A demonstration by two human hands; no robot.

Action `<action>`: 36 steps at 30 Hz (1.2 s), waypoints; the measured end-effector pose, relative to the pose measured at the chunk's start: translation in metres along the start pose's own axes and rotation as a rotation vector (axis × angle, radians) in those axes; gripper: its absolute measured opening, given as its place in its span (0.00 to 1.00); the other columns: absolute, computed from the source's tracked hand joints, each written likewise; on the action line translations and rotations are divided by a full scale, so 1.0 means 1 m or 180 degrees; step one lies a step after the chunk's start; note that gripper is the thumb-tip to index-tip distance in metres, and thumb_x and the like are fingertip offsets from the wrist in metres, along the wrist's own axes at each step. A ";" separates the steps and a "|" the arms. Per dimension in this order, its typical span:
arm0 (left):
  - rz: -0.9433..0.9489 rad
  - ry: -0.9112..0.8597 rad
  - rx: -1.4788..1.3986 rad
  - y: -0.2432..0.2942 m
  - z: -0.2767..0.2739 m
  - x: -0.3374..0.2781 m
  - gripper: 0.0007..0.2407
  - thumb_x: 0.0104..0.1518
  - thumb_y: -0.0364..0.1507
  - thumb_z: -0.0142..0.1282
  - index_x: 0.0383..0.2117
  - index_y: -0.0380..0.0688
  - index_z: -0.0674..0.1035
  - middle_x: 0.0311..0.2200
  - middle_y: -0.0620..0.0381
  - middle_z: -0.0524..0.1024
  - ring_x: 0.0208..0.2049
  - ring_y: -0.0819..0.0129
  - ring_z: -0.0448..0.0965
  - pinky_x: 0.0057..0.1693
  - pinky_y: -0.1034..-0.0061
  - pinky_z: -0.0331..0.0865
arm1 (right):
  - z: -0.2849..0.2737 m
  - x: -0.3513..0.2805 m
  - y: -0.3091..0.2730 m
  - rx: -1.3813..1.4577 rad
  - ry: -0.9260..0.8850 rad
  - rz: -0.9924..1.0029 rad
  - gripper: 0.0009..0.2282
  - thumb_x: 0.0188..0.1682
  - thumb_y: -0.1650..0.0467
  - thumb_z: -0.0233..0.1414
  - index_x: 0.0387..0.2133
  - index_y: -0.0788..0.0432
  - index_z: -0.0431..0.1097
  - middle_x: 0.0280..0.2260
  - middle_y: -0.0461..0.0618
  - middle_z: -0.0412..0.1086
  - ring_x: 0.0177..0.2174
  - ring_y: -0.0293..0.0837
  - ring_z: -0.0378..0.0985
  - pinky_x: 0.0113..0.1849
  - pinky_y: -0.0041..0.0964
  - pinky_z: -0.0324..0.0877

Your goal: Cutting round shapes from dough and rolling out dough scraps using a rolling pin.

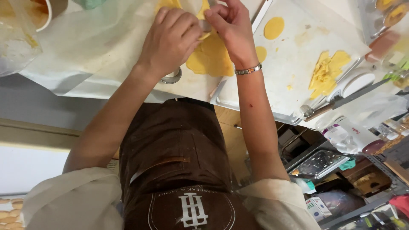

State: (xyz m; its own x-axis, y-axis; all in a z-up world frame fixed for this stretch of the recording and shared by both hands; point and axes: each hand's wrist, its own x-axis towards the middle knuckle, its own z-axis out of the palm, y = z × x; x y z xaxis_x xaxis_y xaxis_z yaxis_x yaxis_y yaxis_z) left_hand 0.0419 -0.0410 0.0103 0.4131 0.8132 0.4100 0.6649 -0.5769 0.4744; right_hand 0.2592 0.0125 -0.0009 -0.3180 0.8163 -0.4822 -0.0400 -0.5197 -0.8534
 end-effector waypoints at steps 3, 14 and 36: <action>-0.0346 -0.0256 -0.0481 0.003 -0.001 0.004 0.09 0.58 0.27 0.67 0.40 0.43 0.80 0.44 0.57 0.73 0.48 0.59 0.73 0.57 0.62 0.66 | -0.005 0.006 0.006 -0.0241 -0.0018 -0.0149 0.06 0.58 0.78 0.57 0.44 0.65 0.68 0.30 0.41 0.73 0.28 0.29 0.65 0.30 0.29 0.57; -0.1261 -0.0439 -0.1528 0.023 -0.002 -0.005 0.06 0.60 0.24 0.66 0.40 0.40 0.82 0.34 0.52 0.81 0.37 0.54 0.82 0.44 0.64 0.73 | -0.009 0.001 -0.001 -0.0749 0.0654 -0.0659 0.04 0.58 0.74 0.56 0.39 0.66 0.72 0.33 0.43 0.74 0.33 0.32 0.74 0.35 0.28 0.71; -0.1876 -0.0319 -0.3219 -0.031 0.046 0.021 0.05 0.69 0.21 0.56 0.47 0.34 0.80 0.40 0.58 0.81 0.41 0.76 0.81 0.49 0.78 0.76 | -0.008 -0.044 0.002 -0.2237 0.0087 -0.1031 0.23 0.51 0.78 0.61 0.60 0.56 0.66 0.38 0.48 0.72 0.40 0.42 0.76 0.48 0.36 0.74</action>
State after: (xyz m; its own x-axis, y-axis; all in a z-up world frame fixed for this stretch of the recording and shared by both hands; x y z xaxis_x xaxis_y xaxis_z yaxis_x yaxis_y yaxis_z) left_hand 0.0584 -0.0024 -0.0316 0.2837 0.9512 -0.1215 -0.0086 0.1292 0.9916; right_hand 0.2802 -0.0223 0.0169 -0.3691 0.9110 -0.1841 0.4864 0.0205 -0.8735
